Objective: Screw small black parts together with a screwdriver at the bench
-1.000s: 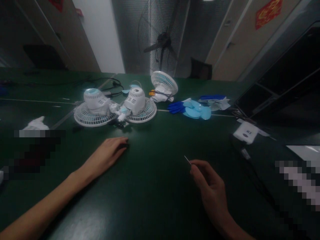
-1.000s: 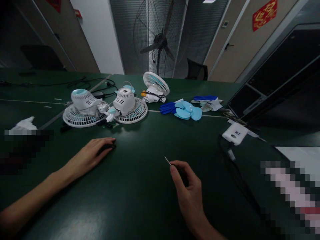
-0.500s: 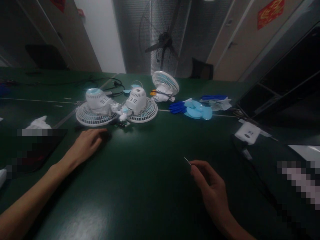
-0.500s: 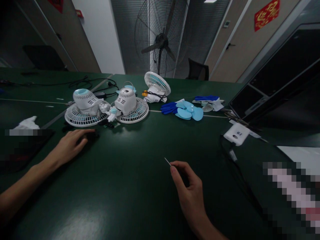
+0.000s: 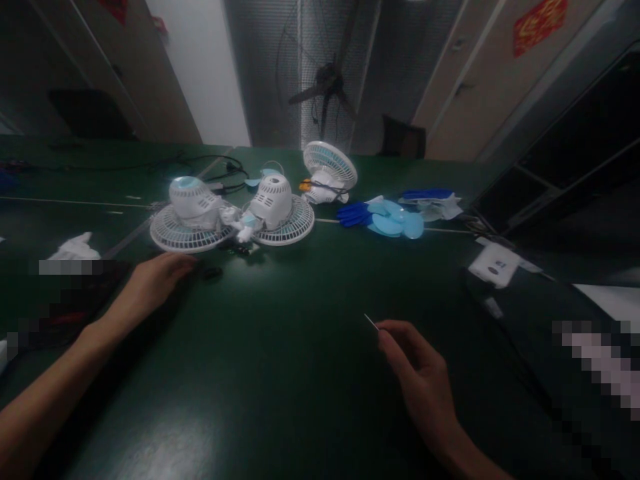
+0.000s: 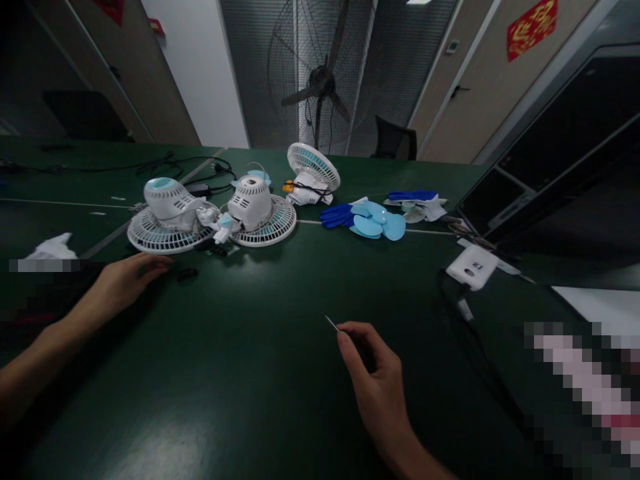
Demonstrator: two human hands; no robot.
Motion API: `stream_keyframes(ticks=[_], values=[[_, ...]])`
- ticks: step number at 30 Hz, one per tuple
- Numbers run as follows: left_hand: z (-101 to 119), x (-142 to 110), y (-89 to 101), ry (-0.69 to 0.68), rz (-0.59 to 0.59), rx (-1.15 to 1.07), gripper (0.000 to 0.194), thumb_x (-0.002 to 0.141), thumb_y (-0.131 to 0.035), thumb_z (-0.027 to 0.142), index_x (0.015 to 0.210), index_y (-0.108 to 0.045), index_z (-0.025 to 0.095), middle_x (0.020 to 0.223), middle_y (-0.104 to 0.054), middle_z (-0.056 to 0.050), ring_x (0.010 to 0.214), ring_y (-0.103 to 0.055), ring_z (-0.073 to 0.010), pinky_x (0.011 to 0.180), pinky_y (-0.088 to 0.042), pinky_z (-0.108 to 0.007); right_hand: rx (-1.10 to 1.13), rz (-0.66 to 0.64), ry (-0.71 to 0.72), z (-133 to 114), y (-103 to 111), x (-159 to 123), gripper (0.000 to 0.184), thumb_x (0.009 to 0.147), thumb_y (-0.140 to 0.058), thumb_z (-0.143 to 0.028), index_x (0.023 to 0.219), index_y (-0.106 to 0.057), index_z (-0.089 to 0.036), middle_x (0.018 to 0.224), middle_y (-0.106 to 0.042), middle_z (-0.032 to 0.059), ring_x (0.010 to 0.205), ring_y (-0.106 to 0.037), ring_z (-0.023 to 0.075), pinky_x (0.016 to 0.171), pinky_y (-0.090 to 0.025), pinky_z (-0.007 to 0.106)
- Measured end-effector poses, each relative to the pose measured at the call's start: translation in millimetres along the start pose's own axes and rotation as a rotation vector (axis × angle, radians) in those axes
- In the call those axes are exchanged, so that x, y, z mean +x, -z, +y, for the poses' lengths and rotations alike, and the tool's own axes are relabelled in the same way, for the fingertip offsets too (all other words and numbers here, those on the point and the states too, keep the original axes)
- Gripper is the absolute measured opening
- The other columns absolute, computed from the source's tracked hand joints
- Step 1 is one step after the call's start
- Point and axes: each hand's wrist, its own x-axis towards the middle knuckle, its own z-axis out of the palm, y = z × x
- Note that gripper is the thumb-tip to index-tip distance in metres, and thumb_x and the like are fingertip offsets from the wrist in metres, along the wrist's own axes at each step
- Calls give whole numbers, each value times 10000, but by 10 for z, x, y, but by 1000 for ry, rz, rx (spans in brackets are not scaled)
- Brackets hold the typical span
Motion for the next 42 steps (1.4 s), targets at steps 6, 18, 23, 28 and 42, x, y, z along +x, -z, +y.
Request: stream_keyframes(ticks=[6, 18, 23, 28, 42], values=[[20, -18, 60, 125, -31, 0, 522, 892, -586, 582, 1186, -727, 174, 1140, -758, -101, 942, -721, -263, 789, -553, -304, 15, -18, 9, -26, 5, 3, 269, 961, -612, -506, 1002, -721, -264, 841, -697, 22, 723, -654, 212, 572, -521, 284], [116, -45, 73, 137, -12, 15, 527, 860, -582, 495, 1242, -705, 154, 1179, -714, -124, 965, -692, -273, 818, -540, -315, 30, -7, 20, -8, 4, 17, 253, 951, -634, -487, 988, -737, -259, 886, -730, 30, 788, -697, 222, 637, -565, 290], [116, -32, 84, 187, -13, 13, 499, 867, -587, 524, 1168, -722, 149, 1126, -735, -122, 947, -703, -278, 809, -540, -321, 15, -10, 12, 31, 11, 11, 260, 955, -638, -502, 999, -736, -266, 884, -729, 23, 804, -698, 221, 655, -565, 291], [103, -11, 116, 210, -58, -13, 413, 871, -599, 479, 1102, -757, 175, 1077, -770, -96, 920, -725, -264, 811, -540, -297, 18, -27, -3, 32, 1, 12, 257, 962, -636, -511, 1018, -728, -278, 929, -735, 19, 839, -696, 219, 656, -557, 282], [404, -87, 162, 172, -36, -175, 613, 808, -651, 671, 1169, -719, 181, 1125, -773, -79, 909, -731, -239, 720, -531, -249, 22, -48, -2, 16, 6, -2, 257, 980, -615, -506, 1030, -710, -272, 889, -707, 14, 782, -661, 208, 624, -538, 282]])
